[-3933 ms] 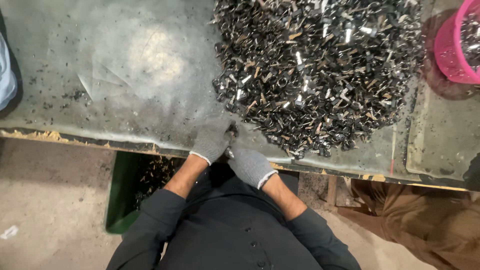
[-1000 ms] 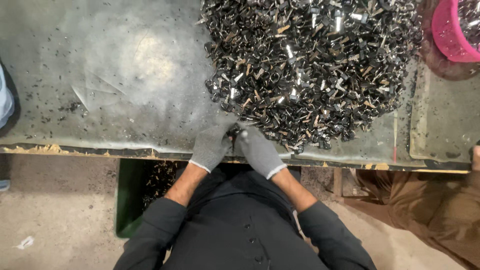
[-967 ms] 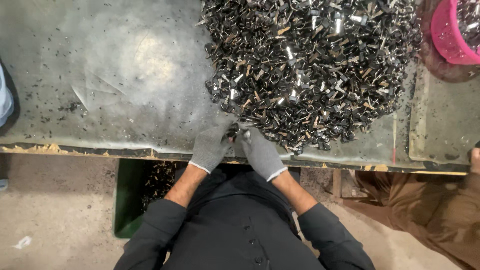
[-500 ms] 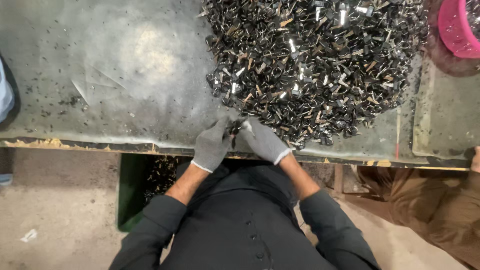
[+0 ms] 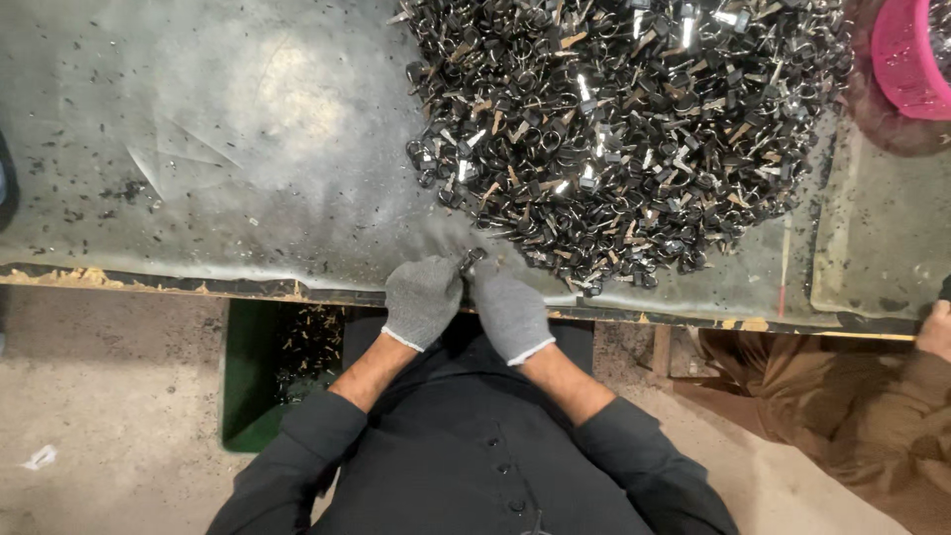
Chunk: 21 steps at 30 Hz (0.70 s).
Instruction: The person, wearing gloves, sits at a workbench in front of a large pile of small black metal pieces. They pick up individual pieces, briefly handle and look at each one, and place selected pieces into a pink bucket beside the pile, repeating this sorting cycle throughout the clip.
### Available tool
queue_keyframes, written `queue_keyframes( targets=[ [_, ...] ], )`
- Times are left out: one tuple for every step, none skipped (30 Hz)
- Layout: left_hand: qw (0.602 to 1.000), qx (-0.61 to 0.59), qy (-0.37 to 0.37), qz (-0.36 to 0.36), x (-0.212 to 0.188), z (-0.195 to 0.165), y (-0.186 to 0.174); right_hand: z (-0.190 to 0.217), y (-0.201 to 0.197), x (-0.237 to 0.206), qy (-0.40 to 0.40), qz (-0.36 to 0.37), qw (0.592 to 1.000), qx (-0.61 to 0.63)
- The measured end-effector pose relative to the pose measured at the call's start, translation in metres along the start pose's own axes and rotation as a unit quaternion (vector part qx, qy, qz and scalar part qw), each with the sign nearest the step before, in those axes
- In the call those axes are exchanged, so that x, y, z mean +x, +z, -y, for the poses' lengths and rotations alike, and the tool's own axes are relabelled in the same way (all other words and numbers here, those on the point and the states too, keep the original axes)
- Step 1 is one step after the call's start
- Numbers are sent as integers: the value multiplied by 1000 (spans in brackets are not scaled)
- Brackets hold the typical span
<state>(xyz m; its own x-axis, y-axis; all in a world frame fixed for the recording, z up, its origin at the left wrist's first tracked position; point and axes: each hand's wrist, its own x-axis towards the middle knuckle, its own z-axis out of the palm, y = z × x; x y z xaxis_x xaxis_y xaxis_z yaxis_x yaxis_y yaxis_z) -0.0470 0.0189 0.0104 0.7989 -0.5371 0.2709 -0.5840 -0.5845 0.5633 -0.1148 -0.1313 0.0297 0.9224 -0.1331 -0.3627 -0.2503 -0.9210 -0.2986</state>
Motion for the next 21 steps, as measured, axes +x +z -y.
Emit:
queue_keyframes(
  targets=[
    [1000, 13, 18, -4, 0, -1, 0, 0, 1, 3, -11, 11, 1000, 12],
    [1000, 18, 17, -5, 0, -2, 1, 0, 0, 7, -22, 20, 999, 25],
    [1000, 24, 17, -4, 0, -2, 0, -1, -2, 10, -34, 29, 998, 39],
    [999, 31, 17, -5, 1, -2, 0, -4, -5, 12, -47, 28, 996, 75],
    [999, 21, 25, -17, 1, 0, -1, -5, -9, 13, -62, 26, 992, 110],
    [999, 12, 34, -28, 0, 1, -1, -7, -14, 13, -76, 24, 986, 146],
    [998, 3, 44, -40, 0, 2, -1, -7, -17, 13, -60, -12, 987, 151],
    [998, -1, 40, -42, 2, 4, -1, -3, -19, 11, -43, -45, 986, 155],
    [999, -8, 32, -40, 4, 4, -1, -1, -22, 10, -24, -74, 984, 159],
    [999, -15, 24, -37, 6, 3, -1, 2, -26, 11, -25, -57, 988, 145],
    [999, -10, 16, -25, 9, 2, -1, 5, -29, 13, -28, -41, 990, 130],
    [1000, -4, 9, -17, 13, 2, -1, 8, -32, 16, -34, -27, 993, 114],
    [1000, 3, 3, -9, 16, 2, -5, 10, -36, 18, -30, -4, 993, 111],
    [997, 34, -25, 58, 20, 1, -13, 11, -40, 19, -25, 19, 993, 109],
    [988, 65, -53, 126, 24, 2, -26, 11, -43, 19, -20, 42, 993, 108],
    [973, 94, -79, 193, 27, 0, -39, 11, -46, 17, -15, 44, 992, 115],
    [966, 124, -81, 210, 28, 1, -57, 10, -48, 13, -10, 46, 992, 120],
    [958, 155, -83, 227, 27, 3, -77, 8, -48, 8, -4, 47, 991, 126],
    [939, 202, -122, 251, 28, 2, -92, 6, -47, 3, 4, 50, 991, 124],
    [915, 248, -163, 274, 29, 0, -104, 4, -44, -1, 12, 54, 991, 121],
    [921, 220, -152, 282, 33, -5, -107, 2, -40, -5, 17, 64, 991, 117]
  ],
)
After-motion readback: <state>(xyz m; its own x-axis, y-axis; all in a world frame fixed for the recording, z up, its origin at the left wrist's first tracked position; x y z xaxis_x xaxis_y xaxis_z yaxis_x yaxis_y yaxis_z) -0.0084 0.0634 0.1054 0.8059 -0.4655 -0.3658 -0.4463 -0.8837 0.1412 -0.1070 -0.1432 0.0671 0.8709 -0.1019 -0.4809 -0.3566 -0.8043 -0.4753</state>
